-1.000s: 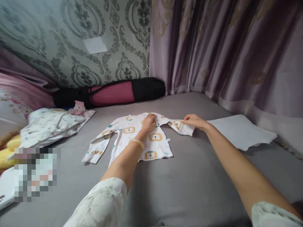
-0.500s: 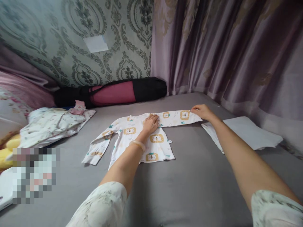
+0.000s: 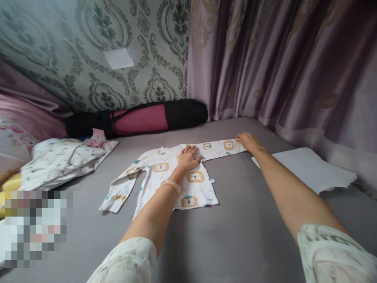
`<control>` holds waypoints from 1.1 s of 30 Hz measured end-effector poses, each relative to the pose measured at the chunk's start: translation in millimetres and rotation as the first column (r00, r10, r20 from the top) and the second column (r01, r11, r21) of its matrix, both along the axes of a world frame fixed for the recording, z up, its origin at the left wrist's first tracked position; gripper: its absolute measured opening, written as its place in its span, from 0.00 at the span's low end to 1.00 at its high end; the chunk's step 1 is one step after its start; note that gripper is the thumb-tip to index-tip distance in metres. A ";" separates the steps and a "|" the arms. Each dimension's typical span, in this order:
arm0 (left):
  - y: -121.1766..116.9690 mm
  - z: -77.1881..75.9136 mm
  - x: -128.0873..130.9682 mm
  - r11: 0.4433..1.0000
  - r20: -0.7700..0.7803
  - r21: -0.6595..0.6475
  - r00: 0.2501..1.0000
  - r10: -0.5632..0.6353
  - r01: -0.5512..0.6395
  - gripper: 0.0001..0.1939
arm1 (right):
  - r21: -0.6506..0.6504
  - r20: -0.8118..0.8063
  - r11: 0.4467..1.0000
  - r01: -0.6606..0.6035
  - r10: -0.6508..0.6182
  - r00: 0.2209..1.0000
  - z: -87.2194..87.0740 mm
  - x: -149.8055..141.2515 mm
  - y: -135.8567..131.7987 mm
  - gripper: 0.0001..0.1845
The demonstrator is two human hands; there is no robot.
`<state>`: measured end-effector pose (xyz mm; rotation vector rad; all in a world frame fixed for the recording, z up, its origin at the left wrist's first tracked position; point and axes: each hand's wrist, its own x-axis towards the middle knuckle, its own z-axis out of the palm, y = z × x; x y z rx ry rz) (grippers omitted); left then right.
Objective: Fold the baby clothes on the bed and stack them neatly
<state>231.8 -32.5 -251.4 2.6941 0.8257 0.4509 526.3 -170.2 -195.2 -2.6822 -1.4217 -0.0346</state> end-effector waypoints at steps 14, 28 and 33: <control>-3.2 2.7 0.5 1.000 -0.008 0.008 1.000 -0.001 0.001 0.25 | 0.038 -0.152 0.937 0.348 -0.339 0.929 -15.5 -26.8 -2.0 0.20; -3.6 0.8 1.8 0.999 -0.025 0.051 1.000 -0.004 0.005 0.26 | 0.033 0.188 0.995 0.098 -0.102 0.977 -11.7 -76.9 17.5 0.21; -4.4 2.2 2.1 0.999 -0.048 0.052 0.999 0.009 -0.006 0.26 | 0.077 -0.075 0.949 -0.304 0.310 0.948 -26.2 -147.9 55.2 0.27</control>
